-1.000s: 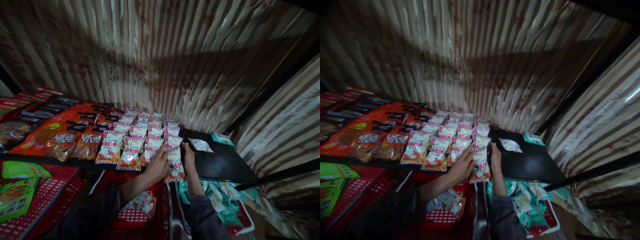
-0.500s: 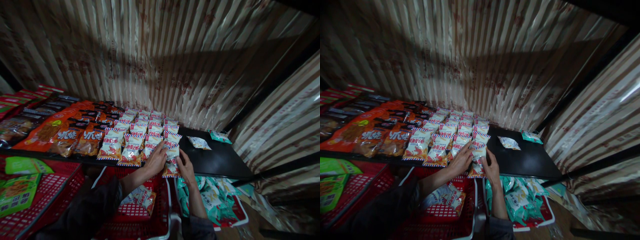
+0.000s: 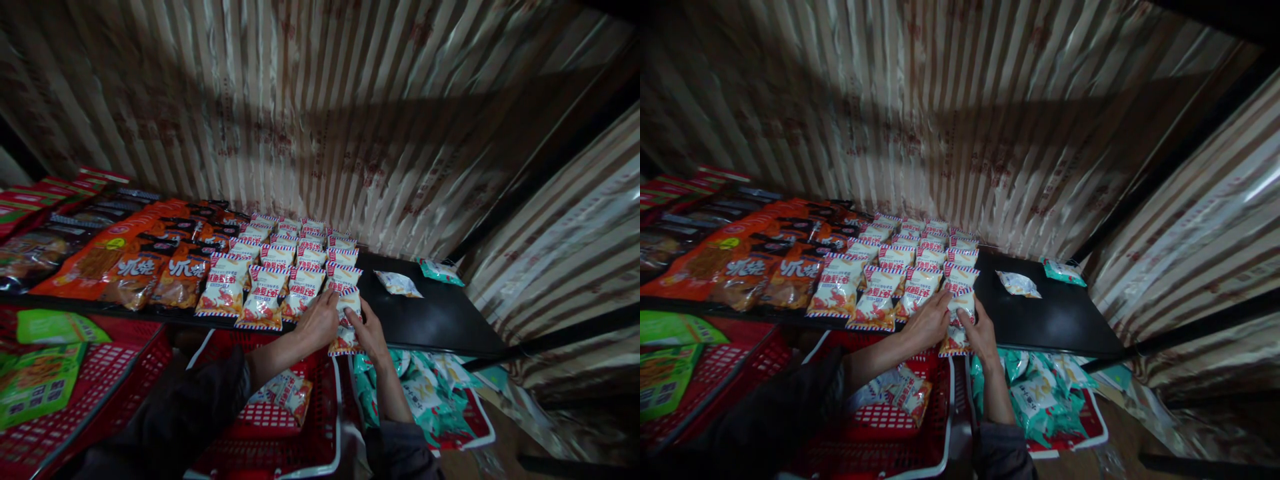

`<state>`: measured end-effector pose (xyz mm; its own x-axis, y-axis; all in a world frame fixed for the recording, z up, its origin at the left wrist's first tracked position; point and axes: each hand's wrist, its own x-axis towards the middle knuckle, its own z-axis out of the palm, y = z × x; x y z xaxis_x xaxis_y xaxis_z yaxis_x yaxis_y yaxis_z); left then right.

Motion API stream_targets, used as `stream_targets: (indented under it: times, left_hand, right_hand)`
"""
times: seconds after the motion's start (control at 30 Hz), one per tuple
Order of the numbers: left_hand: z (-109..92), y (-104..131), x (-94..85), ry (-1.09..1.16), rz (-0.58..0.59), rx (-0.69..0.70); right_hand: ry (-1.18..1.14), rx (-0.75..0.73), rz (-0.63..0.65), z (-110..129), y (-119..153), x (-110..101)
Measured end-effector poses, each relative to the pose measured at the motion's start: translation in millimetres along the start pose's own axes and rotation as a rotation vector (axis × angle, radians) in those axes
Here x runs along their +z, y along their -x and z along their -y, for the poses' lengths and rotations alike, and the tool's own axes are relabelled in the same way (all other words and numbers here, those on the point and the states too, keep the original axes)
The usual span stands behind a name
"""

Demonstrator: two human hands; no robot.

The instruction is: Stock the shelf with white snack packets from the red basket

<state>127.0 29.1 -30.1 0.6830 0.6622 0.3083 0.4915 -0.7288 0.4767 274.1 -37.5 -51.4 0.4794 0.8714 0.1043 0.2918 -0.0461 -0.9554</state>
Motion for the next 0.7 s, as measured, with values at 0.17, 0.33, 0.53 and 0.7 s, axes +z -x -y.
stream_targets:
  times: [0.17, 0.33, 0.53, 0.7]
  left_hand:
    - [-5.9, 3.7, -4.0, 0.002, -0.008, -0.011]
    - [-6.7, 3.6, -5.6, -0.004, -0.024, -0.041]
    - [-5.0, 4.1, -5.7, 0.068, -0.091, -0.107]
    - [-7.3, 4.0, -10.0, 0.096, -0.076, -0.116]
  right_hand:
    - [-0.018, 0.009, -0.017, 1.7, 3.0, -0.4]
    - [-0.129, 0.022, -0.070, 7.4, 7.5, 4.4]
    - [-0.191, 0.057, -0.122, 8.5, 1.9, 4.2]
    - [-0.257, 0.138, -0.234, -3.1, -6.3, 11.7]
